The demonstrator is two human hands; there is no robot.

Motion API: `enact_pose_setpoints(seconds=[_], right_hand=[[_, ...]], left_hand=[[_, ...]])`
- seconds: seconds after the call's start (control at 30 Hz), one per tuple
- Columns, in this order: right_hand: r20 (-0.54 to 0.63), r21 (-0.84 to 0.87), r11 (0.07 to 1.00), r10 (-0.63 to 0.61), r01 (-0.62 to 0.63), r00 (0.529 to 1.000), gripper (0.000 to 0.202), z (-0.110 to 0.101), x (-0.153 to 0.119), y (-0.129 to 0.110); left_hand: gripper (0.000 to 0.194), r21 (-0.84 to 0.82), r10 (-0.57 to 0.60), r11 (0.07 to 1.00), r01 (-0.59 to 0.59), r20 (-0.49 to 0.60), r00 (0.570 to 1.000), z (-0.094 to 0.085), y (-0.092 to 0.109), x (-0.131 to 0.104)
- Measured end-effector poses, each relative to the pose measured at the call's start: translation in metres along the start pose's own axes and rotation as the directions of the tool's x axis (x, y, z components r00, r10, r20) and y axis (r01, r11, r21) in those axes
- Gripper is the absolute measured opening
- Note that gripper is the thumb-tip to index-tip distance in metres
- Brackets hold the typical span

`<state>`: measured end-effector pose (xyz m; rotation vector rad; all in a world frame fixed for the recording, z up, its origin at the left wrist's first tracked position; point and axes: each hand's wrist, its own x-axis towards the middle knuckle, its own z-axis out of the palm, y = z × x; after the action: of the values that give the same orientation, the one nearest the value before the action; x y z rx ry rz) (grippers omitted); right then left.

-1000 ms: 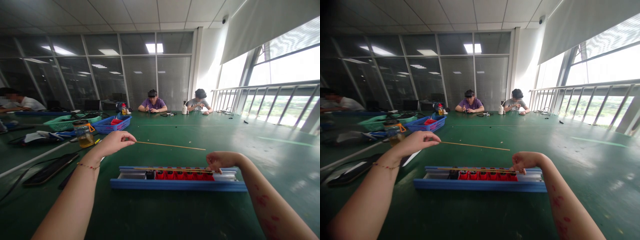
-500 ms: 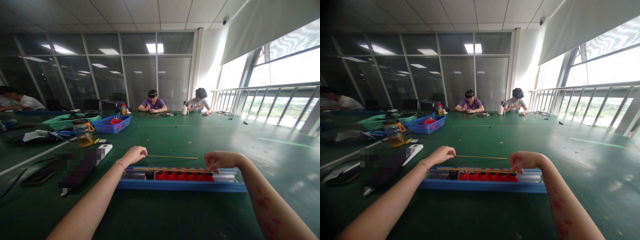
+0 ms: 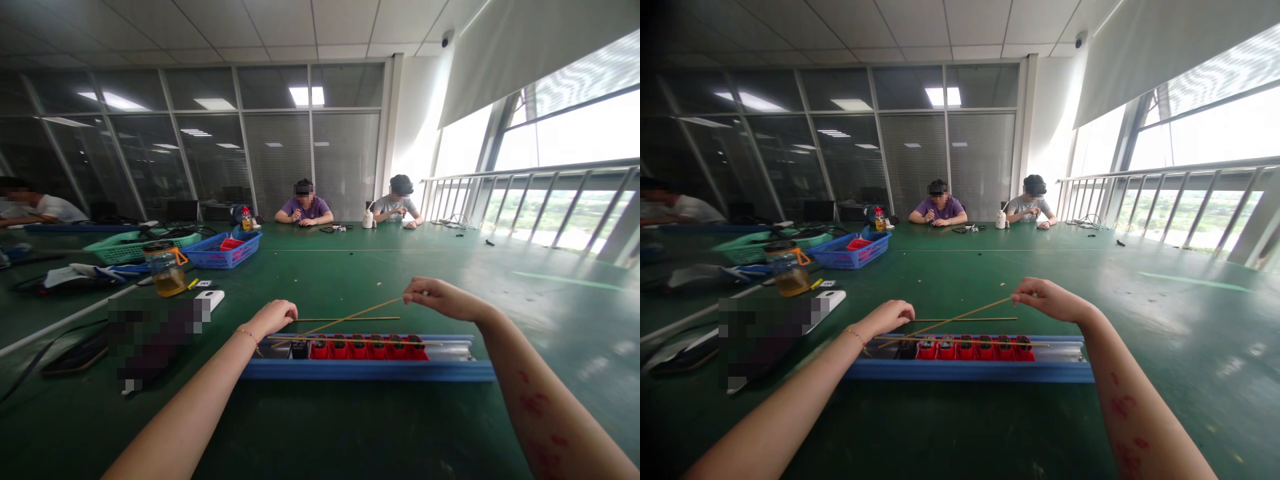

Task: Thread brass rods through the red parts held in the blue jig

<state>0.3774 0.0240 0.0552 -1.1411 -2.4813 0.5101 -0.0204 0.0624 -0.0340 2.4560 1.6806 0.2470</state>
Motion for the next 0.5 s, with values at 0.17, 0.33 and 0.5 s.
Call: enact_pose_setpoints(seconds=[0.17, 0.33, 0.5], right_hand=[[-0.077, 0.023, 0.994, 0.108, -0.106, 0.991, 0.049, -0.005, -0.005, 0.012], [0.016, 0.002, 0.989, 0.149, -0.149, 0.989, 0.047, 0.013, 0.003, 0.035], [0.084, -0.038, 0.981, 0.191, -0.188, 0.978, 0.040, 0.044, 0.018, 0.053]], left_hand=[[0.017, -0.018, 0.014, 1.000, -0.014, -0.018, 1.000, 0.001, -0.003, -0.001], [0.021, -0.016, -0.007, 1.000, 0.006, -0.046, 0.999, 0.001, -0.001, -0.002], [0.039, -0.044, -0.019, 0.999, 0.017, -0.044, 0.999, 0.002, -0.001, -0.002]])
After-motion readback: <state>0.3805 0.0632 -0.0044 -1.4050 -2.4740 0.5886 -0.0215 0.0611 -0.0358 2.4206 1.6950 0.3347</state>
